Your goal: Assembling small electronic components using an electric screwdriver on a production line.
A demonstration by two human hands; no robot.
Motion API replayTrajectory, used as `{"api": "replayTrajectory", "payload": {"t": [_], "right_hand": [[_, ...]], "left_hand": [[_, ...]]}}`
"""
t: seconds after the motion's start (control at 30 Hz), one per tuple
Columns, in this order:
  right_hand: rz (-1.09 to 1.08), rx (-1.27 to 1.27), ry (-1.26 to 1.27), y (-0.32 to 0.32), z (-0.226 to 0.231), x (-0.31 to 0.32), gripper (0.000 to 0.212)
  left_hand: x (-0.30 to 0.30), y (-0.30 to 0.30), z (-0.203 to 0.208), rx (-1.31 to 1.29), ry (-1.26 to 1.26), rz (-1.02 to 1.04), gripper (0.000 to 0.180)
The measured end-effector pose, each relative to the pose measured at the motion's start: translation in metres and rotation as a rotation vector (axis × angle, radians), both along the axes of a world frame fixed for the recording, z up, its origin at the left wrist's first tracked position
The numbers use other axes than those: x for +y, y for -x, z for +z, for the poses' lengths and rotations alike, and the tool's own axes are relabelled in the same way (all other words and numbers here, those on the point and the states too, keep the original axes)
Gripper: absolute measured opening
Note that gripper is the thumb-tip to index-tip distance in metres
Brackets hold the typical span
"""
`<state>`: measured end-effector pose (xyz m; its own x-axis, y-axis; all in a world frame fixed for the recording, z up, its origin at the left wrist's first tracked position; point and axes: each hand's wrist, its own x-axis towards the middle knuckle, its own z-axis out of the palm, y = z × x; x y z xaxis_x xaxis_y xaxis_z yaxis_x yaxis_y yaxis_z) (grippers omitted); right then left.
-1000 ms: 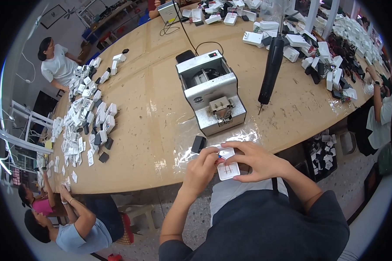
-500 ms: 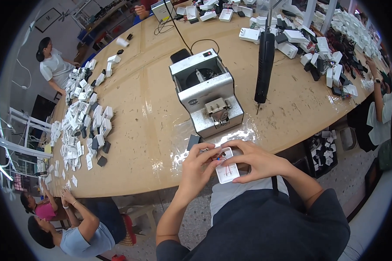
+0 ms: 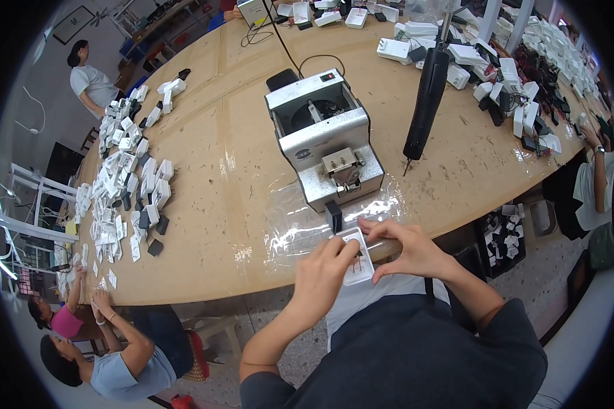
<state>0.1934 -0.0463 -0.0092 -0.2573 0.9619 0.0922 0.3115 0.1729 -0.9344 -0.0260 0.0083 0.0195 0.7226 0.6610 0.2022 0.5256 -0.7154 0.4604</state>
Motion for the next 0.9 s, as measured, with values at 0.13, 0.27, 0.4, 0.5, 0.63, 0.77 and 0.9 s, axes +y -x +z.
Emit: {"api": "replayTrajectory", "payload": {"t": [0.13,0.27,0.4,0.5,0.63,0.77,0.9], "right_hand": [[-0.041,-0.037,-0.092,-0.008,-0.008,0.001,0.052],[-0.367,-0.140,-0.371,-0.013,0.000,0.006,0.040],[-1.218,-0.202,-0.692,-0.064,-0.011,0.053,0.050],[-0.978,0.197,-0.404,-0.094,0.003,0.092,0.049],[-0.641,0.473,-0.124,-0.088,0.004,0.116,0.061],[-0.577,0.727,-0.129,-0.072,0.021,0.118,0.071],[-0.413,0.865,-0.340,-0.023,0.081,0.107,0.081]], "left_hand": [[-0.001,0.001,-0.006,-0.040,-0.101,0.059,0.019],[-0.005,-0.001,-0.012,-0.061,-0.159,0.125,0.018],[-0.006,-0.002,-0.012,-0.081,-0.233,0.137,0.018],[-0.007,-0.004,-0.018,-0.130,-0.177,0.152,0.018],[-0.013,-0.005,-0.019,-0.168,-0.118,0.202,0.020],[-0.014,0.000,-0.023,-0.164,-0.157,0.200,0.020],[-0.013,0.002,-0.022,-0.149,-0.106,0.216,0.020]]}}
